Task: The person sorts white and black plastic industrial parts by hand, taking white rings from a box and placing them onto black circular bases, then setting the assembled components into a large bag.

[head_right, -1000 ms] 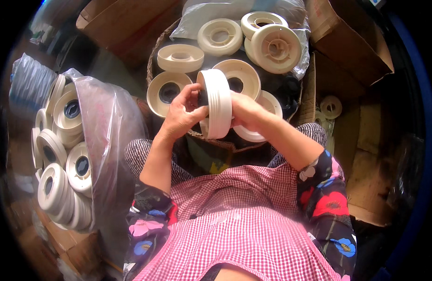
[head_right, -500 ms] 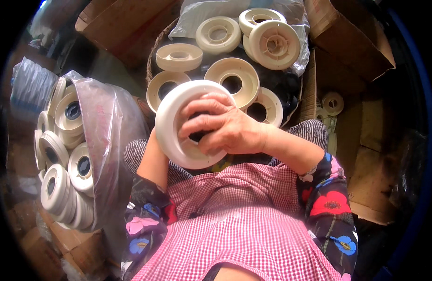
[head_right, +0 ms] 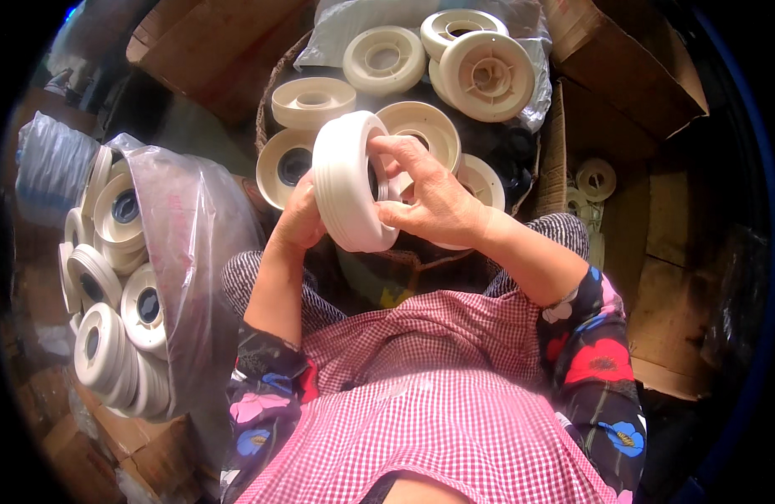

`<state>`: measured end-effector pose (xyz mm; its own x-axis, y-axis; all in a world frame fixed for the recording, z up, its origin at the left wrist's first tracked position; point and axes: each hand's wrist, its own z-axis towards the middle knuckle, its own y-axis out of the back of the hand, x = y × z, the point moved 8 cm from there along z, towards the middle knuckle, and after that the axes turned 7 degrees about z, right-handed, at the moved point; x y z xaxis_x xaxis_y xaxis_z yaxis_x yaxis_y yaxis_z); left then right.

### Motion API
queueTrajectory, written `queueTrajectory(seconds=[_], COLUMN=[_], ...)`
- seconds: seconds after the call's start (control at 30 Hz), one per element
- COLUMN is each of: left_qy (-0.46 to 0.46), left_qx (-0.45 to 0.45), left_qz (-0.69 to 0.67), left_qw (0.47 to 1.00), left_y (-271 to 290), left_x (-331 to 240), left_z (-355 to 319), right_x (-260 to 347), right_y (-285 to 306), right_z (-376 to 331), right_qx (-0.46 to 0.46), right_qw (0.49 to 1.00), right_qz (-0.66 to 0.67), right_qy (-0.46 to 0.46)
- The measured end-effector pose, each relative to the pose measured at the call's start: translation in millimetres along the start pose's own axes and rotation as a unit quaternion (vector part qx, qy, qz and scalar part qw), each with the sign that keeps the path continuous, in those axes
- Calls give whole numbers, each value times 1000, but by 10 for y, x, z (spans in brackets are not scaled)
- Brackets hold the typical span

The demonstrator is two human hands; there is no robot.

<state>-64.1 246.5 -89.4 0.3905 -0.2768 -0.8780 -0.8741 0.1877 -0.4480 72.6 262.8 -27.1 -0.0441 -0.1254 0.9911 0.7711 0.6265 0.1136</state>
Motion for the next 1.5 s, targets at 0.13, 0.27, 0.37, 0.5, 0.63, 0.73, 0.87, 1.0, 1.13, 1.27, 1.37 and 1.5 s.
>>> queueTrajectory(seconds=[0.13, 0.27, 0.37, 0.5, 0.63, 0.73, 0.87, 1.0, 1.13, 1.27, 1.37, 1.5], left_qy=[0, 37, 96, 102, 96, 11, -77, -110, -97, -49, -54, -62], left_qx=[16, 49, 106, 156, 57, 5, -74, -76, -82, -76, -38, -72], left_qz=[-69, -123, -248, -262, -236, -76, 223, 182, 106, 2, -72, -3], left_qw=[997, 990, 958, 947, 965, 997, 969, 974, 986, 996, 995, 995], left_y=[74, 103, 70, 240, 1, -67, -58, -86, -53, -37, -52, -9], left_x=[113, 128, 238, 398, 203, -47, -193, -183, -197, -169, -110, -134], left_z=[-11, -46, -64, -93, -51, -14, -18, 9, -11, -52, -24, -37], right_x=[308, 359, 362, 461, 459, 45, -468, -350, -251, -148, 143, 117], right_y=[-135, -241, -371, -500, -133, 163, 26, 85, 77, -17, -63, -87], right_z=[-28, -67, -145, -198, -70, 99, 63, 106, 167, 146, 119, 185], right_qx=[22, 71, 104, 117, 108, -91, -4, 46, 48, 40, 40, 2], right_qw=[952, 904, 876, 869, 929, 989, 962, 969, 986, 993, 956, 976], right_qz=[-176, -237, -264, -275, -83, 112, 183, 202, 158, 91, -159, -55], right_qy=[248, 349, 391, 395, 344, 37, -202, -135, -17, 63, 242, 213])
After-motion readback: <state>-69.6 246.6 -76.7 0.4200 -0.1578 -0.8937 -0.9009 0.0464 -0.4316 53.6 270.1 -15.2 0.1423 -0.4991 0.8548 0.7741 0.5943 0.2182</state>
